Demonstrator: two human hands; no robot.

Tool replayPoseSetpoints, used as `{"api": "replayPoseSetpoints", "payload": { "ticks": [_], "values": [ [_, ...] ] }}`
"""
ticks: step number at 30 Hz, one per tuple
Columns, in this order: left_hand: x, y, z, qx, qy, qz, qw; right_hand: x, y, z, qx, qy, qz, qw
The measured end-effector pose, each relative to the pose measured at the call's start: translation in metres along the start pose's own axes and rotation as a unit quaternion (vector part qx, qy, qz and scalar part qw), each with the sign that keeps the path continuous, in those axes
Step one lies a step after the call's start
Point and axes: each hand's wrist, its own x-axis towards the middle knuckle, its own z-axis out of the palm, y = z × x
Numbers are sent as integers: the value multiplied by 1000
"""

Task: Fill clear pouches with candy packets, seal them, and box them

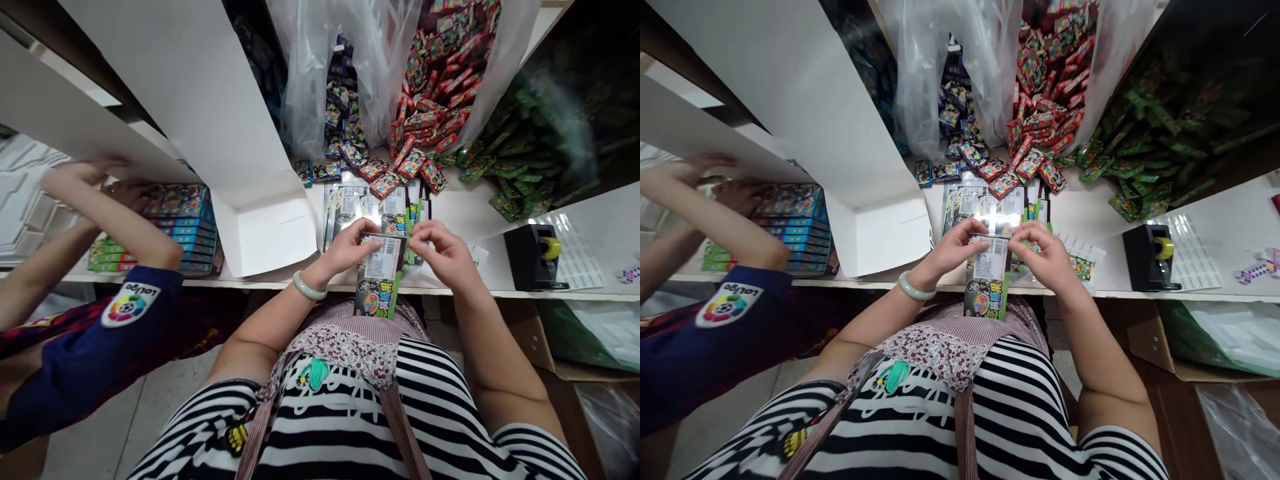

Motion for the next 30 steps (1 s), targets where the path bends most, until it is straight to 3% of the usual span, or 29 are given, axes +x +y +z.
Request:
{"api": "replayPoseSetpoints", "payload": {
  "ticks": [2, 4, 8, 11, 14, 21, 24, 27, 30],
  "values": [
    [-5, 12, 2, -9, 4, 18, 1000, 16, -14, -3, -48, -7, -23, 999],
    [-9, 21, 4, 6, 10, 37, 999, 27, -21, -2, -67, -52, -17, 996],
    [-13, 26, 4, 34, 9, 59, 998, 33, -17, 4, -56, -108, 61, 991],
    [-12, 27, 3, 37, 4, 59, 998, 33, -11, 6, -40, -100, 104, 989],
    [-11, 29, 5, 35, 13, 60, 998, 34, -10, 6, -37, -85, 102, 990],
    [-9, 23, 18, 49, 84, 64, 993, 36, -9, 10, -26, -77, 93, 992],
    [-8, 18, 16, 50, 101, 96, 989, 43, -2, 10, 1, -87, 127, 988],
    [-9, 16, 11, 31, 91, 154, 983, 52, 2, 12, 78, -150, 200, 965],
    [-6, 17, 7, 36, 50, 175, 983, 57, 2, 20, 179, -217, 291, 915]
  ]
}}
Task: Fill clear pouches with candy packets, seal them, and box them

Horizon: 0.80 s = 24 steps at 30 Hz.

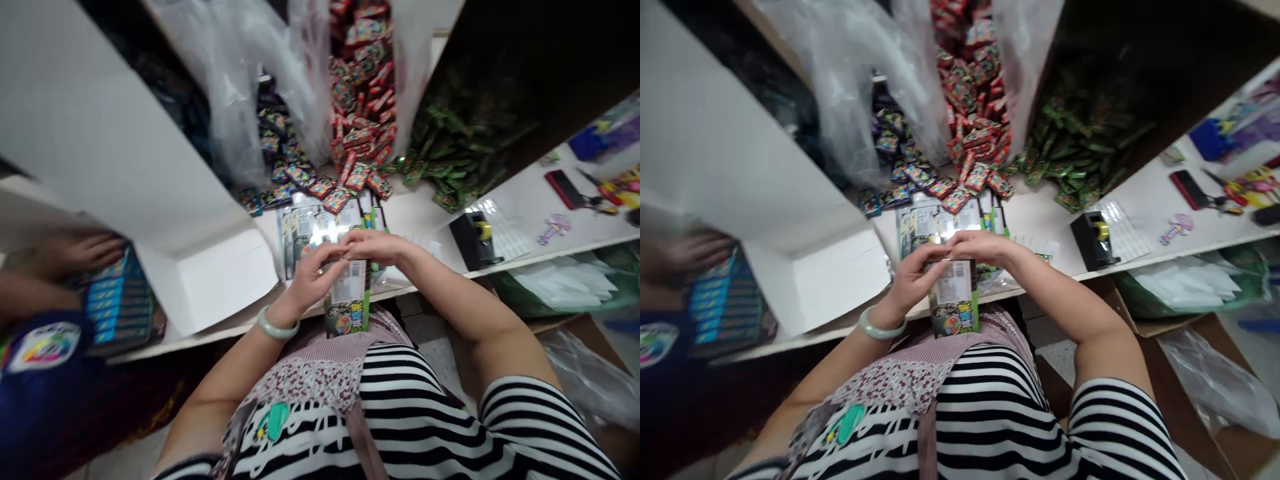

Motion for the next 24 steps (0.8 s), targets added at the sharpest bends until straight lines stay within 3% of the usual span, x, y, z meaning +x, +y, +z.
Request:
{"api": "replayPoseSetpoints", "payload": {
  "ticks": [3, 6, 8, 11, 14, 16, 19, 21, 24],
  "values": [
    [6, -2, -5, 16, 15, -35, 999, 8, 1, 2, 37, -19, 25, 999],
    [11, -6, -15, 23, 22, -92, 995, 11, 0, -26, -121, 108, -21, 987],
    [12, -12, -25, 28, 81, -144, 986, 5, -4, -69, -263, 259, -49, 928],
    [11, -24, -35, -10, 227, -212, 951, -18, -11, -159, -327, 453, -6, 830],
    [11, -35, -33, -108, 293, -254, 915, -47, -10, -241, -337, 561, 75, 752],
    [11, -40, -27, -175, 292, -280, 897, -60, -4, -278, -337, 577, 113, 736],
    [11, -45, -21, -226, 293, -304, 878, -63, 3, -306, -346, 549, 124, 751],
    [10, -47, -22, -234, 294, -313, 872, -54, 4, -310, -354, 523, 110, 767],
    [9, -48, -25, -254, 296, -323, 863, -32, 5, -299, -361, 481, 73, 795]
  ]
}}
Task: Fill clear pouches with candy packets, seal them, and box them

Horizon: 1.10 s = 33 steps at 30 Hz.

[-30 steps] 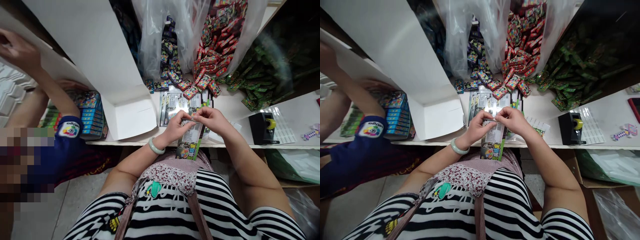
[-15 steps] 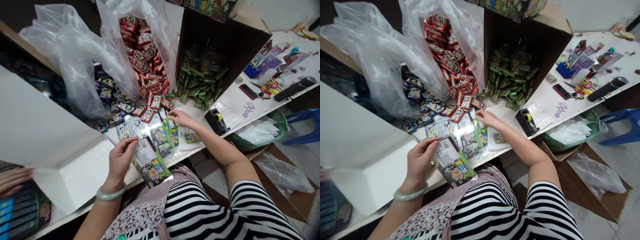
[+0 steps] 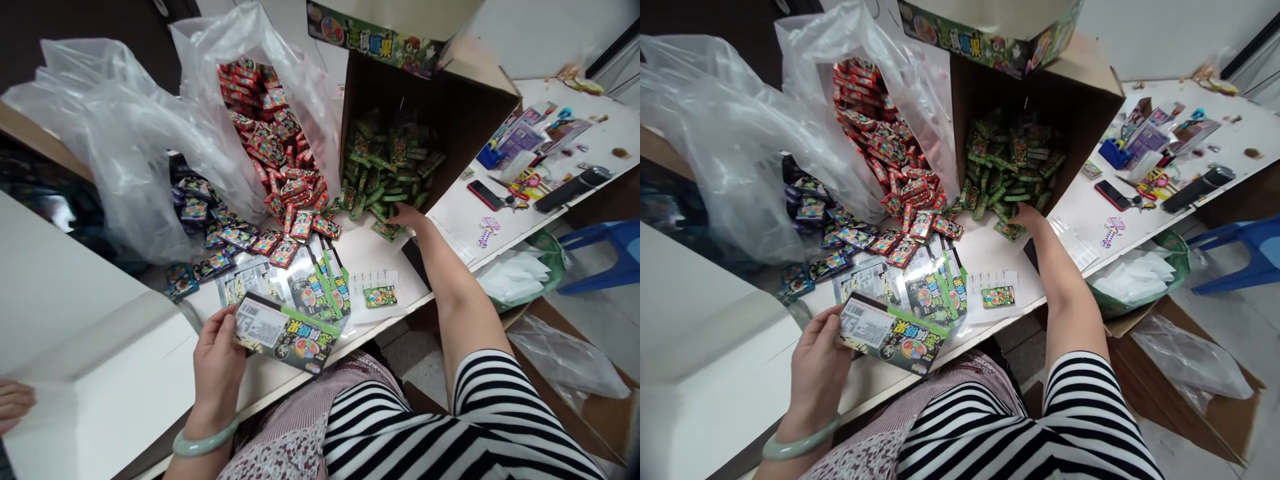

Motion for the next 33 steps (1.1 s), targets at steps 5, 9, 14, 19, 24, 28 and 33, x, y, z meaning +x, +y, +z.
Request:
{"api": "replayPoseSetpoints", "payload": {
  "ticks": [5, 9, 14, 19, 24, 28, 33],
  "values": [
    [0, -1, -4, -23, 2, -30, 999, -19, -27, 41, 78, -31, -75, 994],
    [-2, -5, -12, -30, 11, -32, 999, -43, -27, 55, 172, -2, -89, 981],
    [-2, -12, -13, -72, 0, -31, 997, -87, -23, 57, 325, -25, -117, 938],
    [-1, -22, -8, -102, -15, -4, 995, -136, -33, 63, 509, -121, -115, 844],
    [6, -38, -16, -100, 5, 35, 994, -157, -45, 77, 491, -121, -108, 856],
    [6, -46, -25, 43, -6, 102, 994, -162, -62, 95, 351, 11, -186, 918],
    [-3, -41, -23, 409, -92, 304, 856, -169, -82, 121, 26, 72, -324, 943]
  ]
}}
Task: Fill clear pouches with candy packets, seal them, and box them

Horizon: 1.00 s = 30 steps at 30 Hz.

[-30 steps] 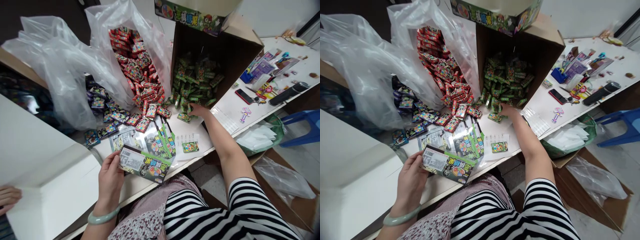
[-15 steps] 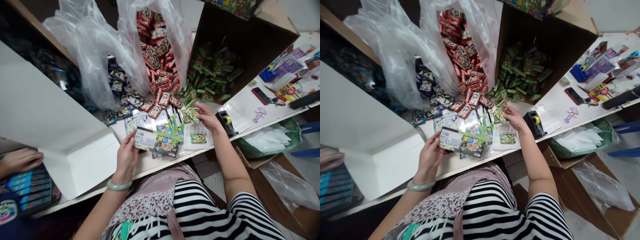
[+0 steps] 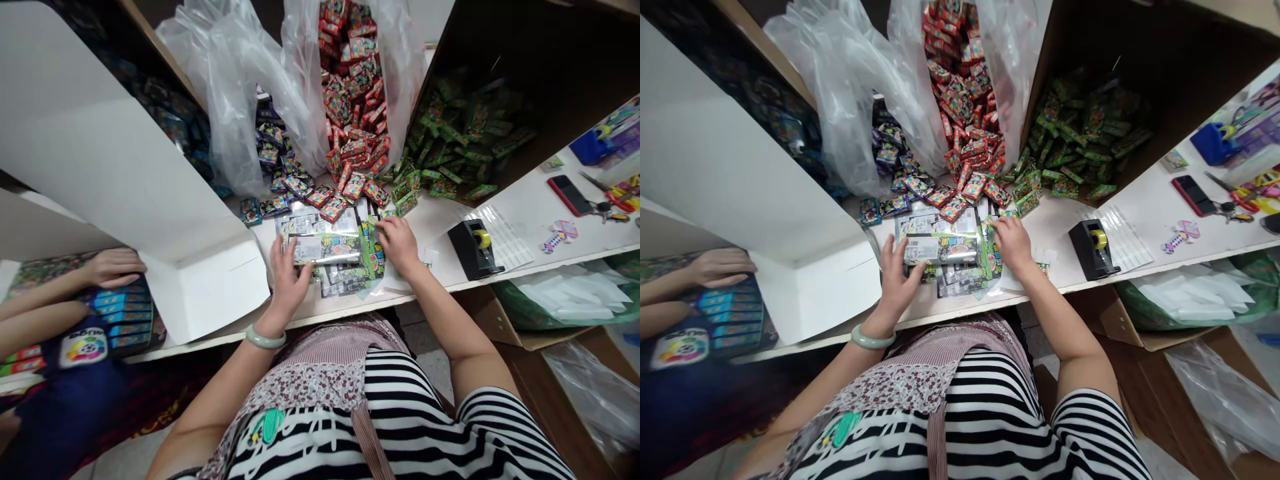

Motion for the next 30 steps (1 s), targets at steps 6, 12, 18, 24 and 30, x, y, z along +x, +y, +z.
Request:
{"api": "replayPoseSetpoints", "payload": {
  "ticks": [6, 12, 18, 24, 30],
  "values": [
    [29, 19, 5, 198, -264, 54, 942, -6, 6, 8, -18, -119, -33, 992],
    [60, 34, 4, 288, -376, 48, 879, -5, 2, 10, -86, -151, 3, 985],
    [69, 42, 5, 304, -390, 51, 868, 5, -13, 20, -117, -133, 62, 982],
    [76, 33, 18, 237, -405, 137, 873, 24, -14, 14, -149, -116, 69, 980],
    [78, 22, 25, 202, -336, 152, 907, 42, -16, 15, -166, -130, 125, 969]
  ]
}}
